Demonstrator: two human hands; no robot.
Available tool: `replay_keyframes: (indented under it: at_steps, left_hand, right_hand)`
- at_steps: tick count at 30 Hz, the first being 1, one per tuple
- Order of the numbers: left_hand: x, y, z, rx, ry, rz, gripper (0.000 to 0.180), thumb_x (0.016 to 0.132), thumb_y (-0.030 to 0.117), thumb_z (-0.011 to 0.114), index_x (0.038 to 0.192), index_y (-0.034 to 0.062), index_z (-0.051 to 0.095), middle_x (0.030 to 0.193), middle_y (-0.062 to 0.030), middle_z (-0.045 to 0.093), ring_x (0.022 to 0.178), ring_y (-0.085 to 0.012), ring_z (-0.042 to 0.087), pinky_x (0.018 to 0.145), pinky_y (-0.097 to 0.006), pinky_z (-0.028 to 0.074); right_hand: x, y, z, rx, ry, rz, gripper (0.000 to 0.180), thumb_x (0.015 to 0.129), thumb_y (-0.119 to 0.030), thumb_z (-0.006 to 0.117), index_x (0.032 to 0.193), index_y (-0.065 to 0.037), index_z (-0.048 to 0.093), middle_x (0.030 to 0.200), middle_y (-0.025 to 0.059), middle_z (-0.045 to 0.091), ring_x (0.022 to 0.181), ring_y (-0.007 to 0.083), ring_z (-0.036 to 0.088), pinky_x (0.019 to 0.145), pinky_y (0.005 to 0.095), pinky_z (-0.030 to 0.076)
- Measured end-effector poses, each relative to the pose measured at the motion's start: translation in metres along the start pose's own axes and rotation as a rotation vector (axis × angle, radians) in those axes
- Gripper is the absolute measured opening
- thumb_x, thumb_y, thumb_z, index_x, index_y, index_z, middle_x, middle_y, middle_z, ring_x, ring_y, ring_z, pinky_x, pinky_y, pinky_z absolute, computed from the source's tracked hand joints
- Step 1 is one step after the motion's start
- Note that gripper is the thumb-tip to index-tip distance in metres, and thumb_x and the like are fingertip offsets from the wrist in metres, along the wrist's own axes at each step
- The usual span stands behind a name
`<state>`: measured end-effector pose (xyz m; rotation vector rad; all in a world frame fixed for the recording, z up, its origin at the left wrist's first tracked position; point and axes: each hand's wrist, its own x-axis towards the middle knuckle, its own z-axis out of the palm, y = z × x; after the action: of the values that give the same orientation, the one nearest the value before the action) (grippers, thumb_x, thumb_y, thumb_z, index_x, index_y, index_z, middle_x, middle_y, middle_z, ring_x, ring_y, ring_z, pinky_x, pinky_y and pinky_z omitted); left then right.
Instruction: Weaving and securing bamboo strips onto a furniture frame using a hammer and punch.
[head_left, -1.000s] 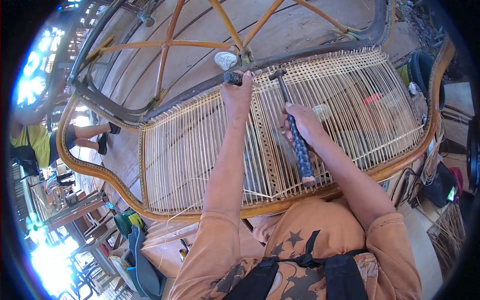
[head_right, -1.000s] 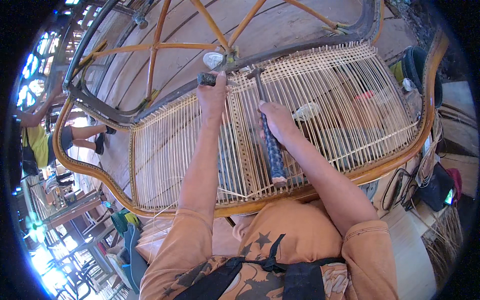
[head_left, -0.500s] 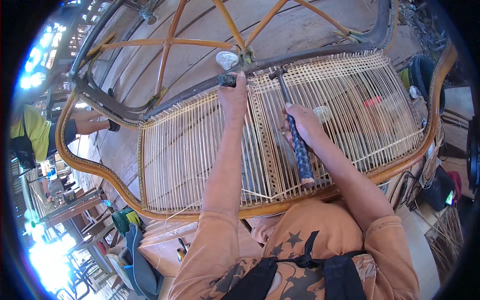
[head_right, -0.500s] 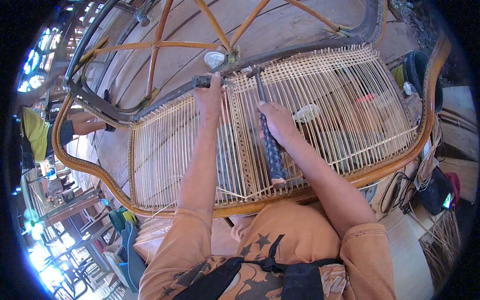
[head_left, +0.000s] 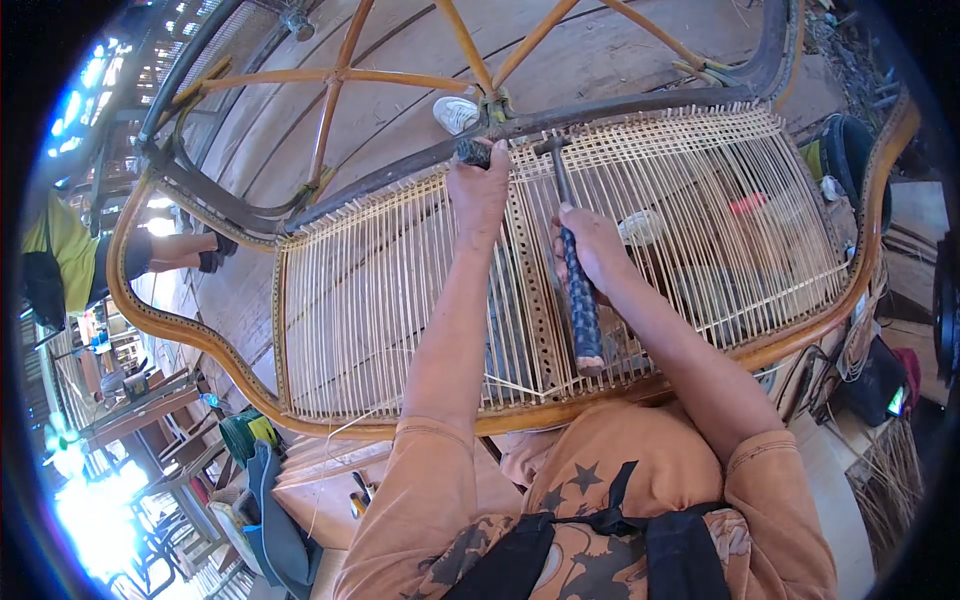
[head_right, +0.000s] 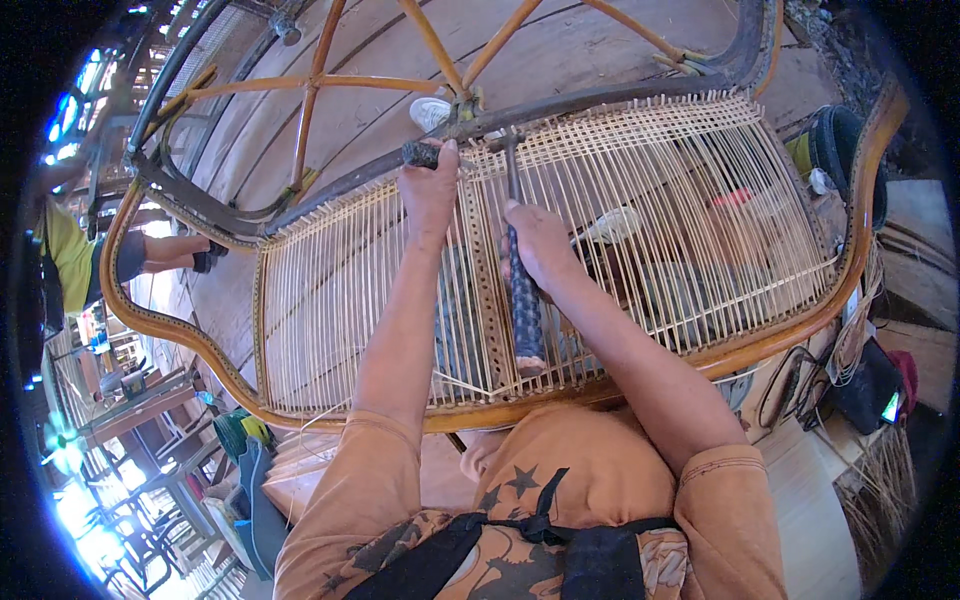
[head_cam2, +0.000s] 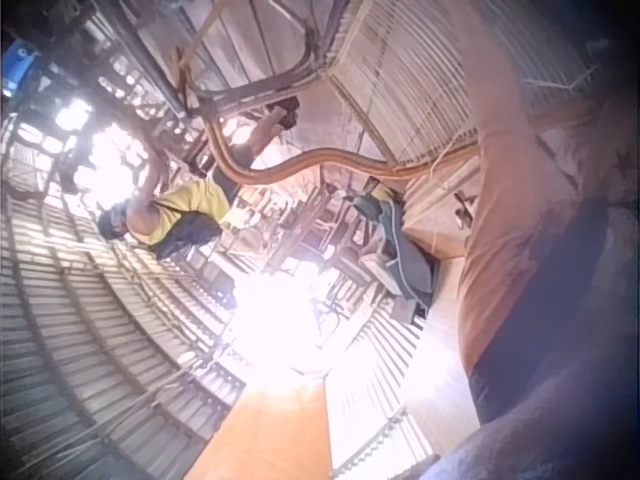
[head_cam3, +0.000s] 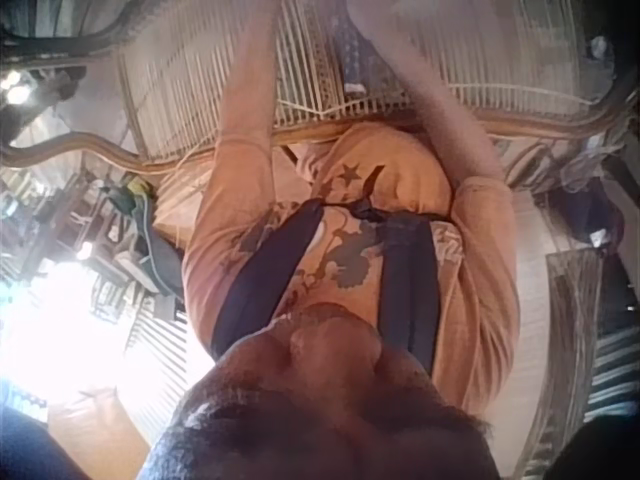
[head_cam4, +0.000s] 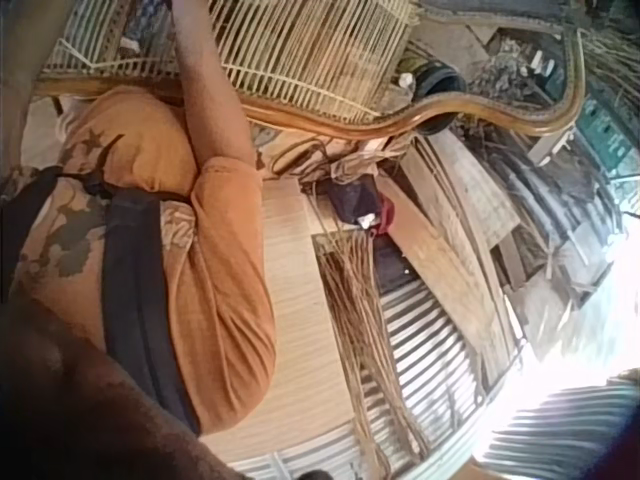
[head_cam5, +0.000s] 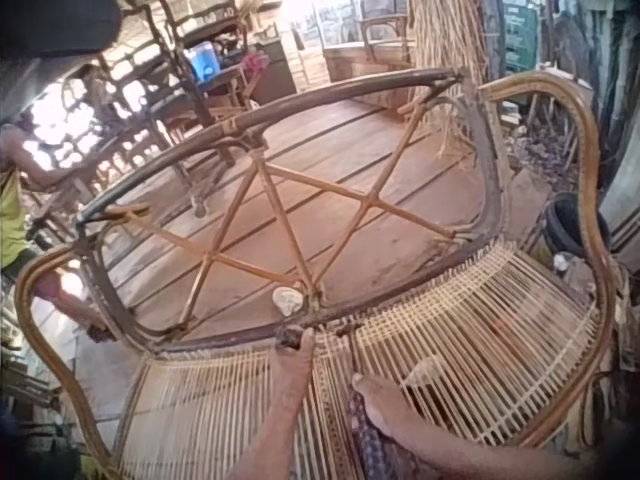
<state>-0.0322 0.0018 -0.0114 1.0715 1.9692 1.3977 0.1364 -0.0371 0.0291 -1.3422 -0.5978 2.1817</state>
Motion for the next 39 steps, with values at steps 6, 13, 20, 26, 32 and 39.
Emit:
replay_keyframes:
  at_steps: [6,13,20,26,32,39]
  left_hand:
    - [0.002,0.016,-0.009,-0.287,0.013,-0.214,0.018,0.083,0.020,0.066,0.085,0.0035,0.060,0.067,-0.0031,0.058,0.053,-0.0102,0.054,0.050,-0.026,0.044]
    - [0.008,0.009,-0.008,-0.284,0.001,-0.207,0.017,0.083,0.020,0.066,0.084,0.0047,0.059,0.065,-0.0007,0.055,0.050,-0.0082,0.051,0.046,-0.023,0.043]
    - [0.003,0.013,0.000,-0.216,-0.006,-0.156,0.018,0.084,0.022,0.066,0.084,0.0048,0.059,0.064,-0.0005,0.054,0.049,-0.0081,0.051,0.048,-0.024,0.044]
    - [0.007,0.014,0.000,-0.136,0.025,-0.083,0.014,0.083,0.016,0.067,0.082,0.0044,0.059,0.064,0.0001,0.056,0.051,-0.0065,0.050,0.046,-0.024,0.039]
    - [0.000,0.021,0.006,-0.425,-0.004,-0.225,0.017,0.084,0.020,0.065,0.087,0.0044,0.059,0.066,0.0003,0.055,0.052,-0.0074,0.052,0.048,-0.022,0.043]
    - [-0.005,0.012,0.018,-0.269,-0.004,-0.214,0.015,0.081,0.015,0.067,0.086,0.0030,0.060,0.069,-0.0009,0.059,0.064,-0.0078,0.054,0.060,-0.025,0.044]
  right_hand:
    - [0.001,-0.019,-0.012,-0.118,-0.011,-0.038,0.030,0.093,-0.034,0.050,0.095,-0.004,0.051,0.062,0.0033,0.050,0.041,0.0127,0.049,0.034,0.0286,0.040]
    - [0.006,-0.015,-0.012,-0.082,-0.026,0.003,0.029,0.093,-0.034,0.049,0.099,-0.005,0.050,0.063,0.0023,0.049,0.041,0.0129,0.048,0.033,0.0288,0.039]
    - [0.003,-0.013,-0.008,-0.043,-0.020,0.007,0.031,0.092,-0.036,0.049,0.097,-0.005,0.050,0.064,0.0023,0.049,0.041,0.0131,0.048,0.034,0.0289,0.039]
    - [0.001,-0.010,-0.005,-0.087,-0.074,0.017,0.030,0.092,-0.035,0.051,0.093,-0.005,0.052,0.061,0.0027,0.049,0.041,0.0134,0.048,0.034,0.0287,0.038]
    - [-0.015,-0.028,-0.035,-0.133,0.046,-0.025,0.036,0.093,-0.038,0.050,0.101,-0.003,0.051,0.064,0.0019,0.049,0.043,0.0125,0.049,0.034,0.0285,0.038]
    - [-0.015,-0.028,-0.036,-0.108,0.019,0.003,0.035,0.094,-0.037,0.047,0.105,-0.003,0.051,0.065,0.0021,0.050,0.044,0.0132,0.050,0.034,0.0283,0.039]
